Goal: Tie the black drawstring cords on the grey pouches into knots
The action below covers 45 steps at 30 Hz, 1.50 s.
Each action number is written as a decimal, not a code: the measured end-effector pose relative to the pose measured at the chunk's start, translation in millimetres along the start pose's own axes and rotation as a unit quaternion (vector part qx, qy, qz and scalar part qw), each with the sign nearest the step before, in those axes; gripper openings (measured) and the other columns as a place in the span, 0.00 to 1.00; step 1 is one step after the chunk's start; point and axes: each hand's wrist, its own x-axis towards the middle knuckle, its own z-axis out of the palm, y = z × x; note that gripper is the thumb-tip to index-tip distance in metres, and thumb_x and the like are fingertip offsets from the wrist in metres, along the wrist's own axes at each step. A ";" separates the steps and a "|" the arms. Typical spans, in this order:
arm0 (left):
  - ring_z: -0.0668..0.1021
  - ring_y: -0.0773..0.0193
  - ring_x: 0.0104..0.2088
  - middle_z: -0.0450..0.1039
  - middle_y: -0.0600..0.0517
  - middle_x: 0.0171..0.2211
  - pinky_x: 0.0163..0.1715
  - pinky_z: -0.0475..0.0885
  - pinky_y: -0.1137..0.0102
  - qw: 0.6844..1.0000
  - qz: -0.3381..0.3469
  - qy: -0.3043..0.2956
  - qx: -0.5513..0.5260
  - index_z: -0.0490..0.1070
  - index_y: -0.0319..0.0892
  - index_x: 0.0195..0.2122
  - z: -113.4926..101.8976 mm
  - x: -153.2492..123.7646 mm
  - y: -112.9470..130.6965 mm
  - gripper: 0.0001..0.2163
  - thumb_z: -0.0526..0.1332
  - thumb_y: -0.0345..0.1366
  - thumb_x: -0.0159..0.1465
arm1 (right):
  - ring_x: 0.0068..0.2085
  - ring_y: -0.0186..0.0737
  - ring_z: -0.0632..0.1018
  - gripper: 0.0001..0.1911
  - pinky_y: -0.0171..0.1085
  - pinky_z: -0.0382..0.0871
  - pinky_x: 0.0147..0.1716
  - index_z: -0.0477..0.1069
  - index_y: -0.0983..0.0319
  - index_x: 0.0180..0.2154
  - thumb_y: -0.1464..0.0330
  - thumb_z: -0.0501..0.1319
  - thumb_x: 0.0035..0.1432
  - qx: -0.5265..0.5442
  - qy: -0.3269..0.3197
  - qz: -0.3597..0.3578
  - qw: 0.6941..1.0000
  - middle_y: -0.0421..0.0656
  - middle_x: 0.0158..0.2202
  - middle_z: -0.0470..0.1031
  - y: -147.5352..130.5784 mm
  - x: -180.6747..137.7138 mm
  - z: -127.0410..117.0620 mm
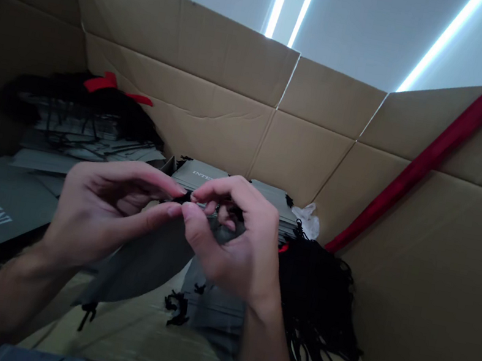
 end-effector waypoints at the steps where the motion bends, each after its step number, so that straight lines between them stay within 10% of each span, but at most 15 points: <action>1: 0.89 0.62 0.36 0.88 0.51 0.36 0.38 0.88 0.75 1.000 0.003 -0.001 0.005 0.87 0.42 0.40 0.4 -0.5 0.2 0.07 0.81 0.30 0.63 | 0.30 0.32 0.75 0.07 0.34 0.69 0.28 0.81 0.58 0.42 0.75 0.71 0.63 0.005 -0.010 0.006 1.000 0.36 0.35 0.79 0.0 0.5 -0.5; 16: 0.87 0.64 0.33 0.86 0.52 0.33 0.29 0.82 0.78 0.999 -0.028 -0.019 0.006 0.85 0.42 0.37 2.5 2.4 1.8 0.07 0.76 0.25 0.62 | 0.29 0.31 0.74 0.08 0.33 0.69 0.28 0.80 0.59 0.37 0.78 0.70 0.62 -0.043 -0.002 -0.009 0.999 0.36 0.33 0.77 -1.2 2.2 -0.5; 31: 0.90 0.60 0.48 0.87 0.46 0.47 0.53 0.86 0.74 0.992 -0.058 -0.106 -0.020 0.83 0.40 0.50 -2.4 4.1 -2.3 0.12 0.75 0.26 0.65 | 0.27 0.30 0.73 0.06 0.29 0.69 0.25 0.82 0.58 0.39 0.74 0.70 0.67 -0.045 0.001 0.017 0.999 0.35 0.31 0.78 -2.4 4.9 -4.8; 45: 0.79 0.65 0.30 0.83 0.52 0.31 0.29 0.73 0.75 0.979 -0.014 -0.147 0.142 0.84 0.41 0.40 -13.1 5.7 3.6 0.08 0.69 0.38 0.74 | 0.29 0.32 0.73 0.08 0.31 0.69 0.26 0.82 0.57 0.44 0.73 0.73 0.64 -0.007 -0.019 0.037 0.999 0.37 0.33 0.77 -2.7 4.7 -12.0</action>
